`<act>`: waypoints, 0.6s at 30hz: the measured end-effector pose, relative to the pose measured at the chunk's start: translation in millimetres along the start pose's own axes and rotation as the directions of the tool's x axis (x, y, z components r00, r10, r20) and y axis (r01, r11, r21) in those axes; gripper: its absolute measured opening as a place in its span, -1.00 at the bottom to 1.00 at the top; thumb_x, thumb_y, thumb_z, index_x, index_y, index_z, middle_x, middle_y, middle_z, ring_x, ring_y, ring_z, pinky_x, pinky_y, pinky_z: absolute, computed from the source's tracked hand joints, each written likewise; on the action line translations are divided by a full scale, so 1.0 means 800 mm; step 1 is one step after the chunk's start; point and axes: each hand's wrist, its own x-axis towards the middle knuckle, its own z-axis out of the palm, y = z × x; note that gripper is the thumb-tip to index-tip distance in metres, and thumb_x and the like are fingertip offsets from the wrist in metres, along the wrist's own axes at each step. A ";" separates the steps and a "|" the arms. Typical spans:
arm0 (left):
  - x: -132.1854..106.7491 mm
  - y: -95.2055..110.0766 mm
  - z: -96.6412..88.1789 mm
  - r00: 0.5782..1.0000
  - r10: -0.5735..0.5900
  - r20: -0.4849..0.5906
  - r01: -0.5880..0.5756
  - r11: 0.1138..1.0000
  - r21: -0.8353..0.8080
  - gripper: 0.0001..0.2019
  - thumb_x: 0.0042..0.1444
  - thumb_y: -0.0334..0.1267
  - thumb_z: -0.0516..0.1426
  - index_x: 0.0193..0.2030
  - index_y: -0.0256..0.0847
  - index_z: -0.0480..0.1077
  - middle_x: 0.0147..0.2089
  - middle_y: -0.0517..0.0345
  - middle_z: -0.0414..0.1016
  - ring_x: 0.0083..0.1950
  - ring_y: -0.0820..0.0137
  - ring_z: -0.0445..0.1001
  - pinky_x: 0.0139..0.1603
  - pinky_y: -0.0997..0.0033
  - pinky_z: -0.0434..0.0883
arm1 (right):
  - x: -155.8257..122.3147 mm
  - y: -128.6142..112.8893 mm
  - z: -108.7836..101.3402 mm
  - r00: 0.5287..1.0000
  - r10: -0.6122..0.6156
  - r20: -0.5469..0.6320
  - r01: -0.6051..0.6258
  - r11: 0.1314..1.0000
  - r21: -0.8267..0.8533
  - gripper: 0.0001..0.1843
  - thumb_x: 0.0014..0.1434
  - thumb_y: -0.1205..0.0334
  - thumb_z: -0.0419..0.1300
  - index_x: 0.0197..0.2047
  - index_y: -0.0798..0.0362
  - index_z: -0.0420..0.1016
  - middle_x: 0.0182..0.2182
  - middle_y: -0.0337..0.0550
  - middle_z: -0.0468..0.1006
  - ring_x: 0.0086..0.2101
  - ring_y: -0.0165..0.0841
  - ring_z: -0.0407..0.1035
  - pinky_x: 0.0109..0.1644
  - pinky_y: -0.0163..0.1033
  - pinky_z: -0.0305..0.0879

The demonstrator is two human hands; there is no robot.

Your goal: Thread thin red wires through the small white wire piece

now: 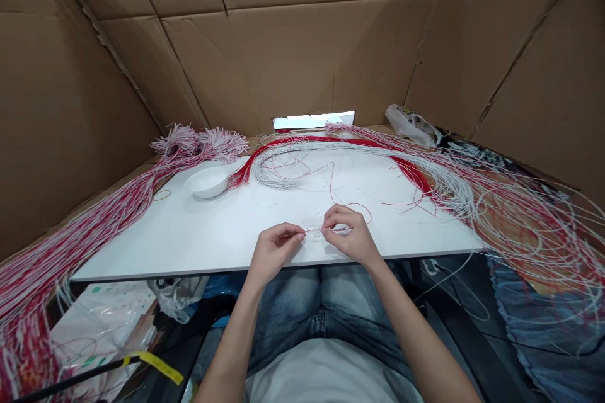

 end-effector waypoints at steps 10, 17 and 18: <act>0.001 0.003 0.000 0.997 -0.057 -0.046 0.051 0.991 -0.123 -0.83 -0.17 -0.23 0.34 -0.41 -0.25 0.54 -0.39 0.11 0.57 -0.32 0.37 0.50 -0.23 0.45 0.44 | -0.001 0.000 0.002 1.000 0.006 -0.002 -0.006 0.999 -0.036 -0.89 -0.07 0.44 0.16 -0.55 0.07 0.44 -0.48 -0.22 0.41 -0.43 -0.42 0.31 -0.36 -0.30 0.24; 0.000 0.005 0.000 0.995 -0.069 -0.077 0.057 0.988 -0.141 -0.82 -0.19 -0.24 0.35 -0.42 -0.26 0.54 -0.38 0.11 0.58 -0.32 0.38 0.50 -0.22 0.46 0.45 | -0.001 -0.001 0.001 1.000 0.000 -0.020 0.000 1.000 -0.030 -0.88 -0.07 0.46 0.16 -0.55 0.07 0.44 -0.48 -0.22 0.40 -0.43 -0.42 0.31 -0.35 -0.30 0.24; 0.000 0.005 0.000 0.994 -0.069 -0.080 0.057 0.988 -0.142 -0.83 -0.19 -0.25 0.35 -0.43 -0.26 0.54 -0.39 0.11 0.58 -0.32 0.38 0.50 -0.23 0.47 0.44 | -0.001 -0.001 0.001 1.000 0.000 -0.019 0.000 1.000 -0.028 -0.88 -0.07 0.46 0.16 -0.55 0.07 0.45 -0.48 -0.21 0.40 -0.43 -0.42 0.31 -0.35 -0.30 0.24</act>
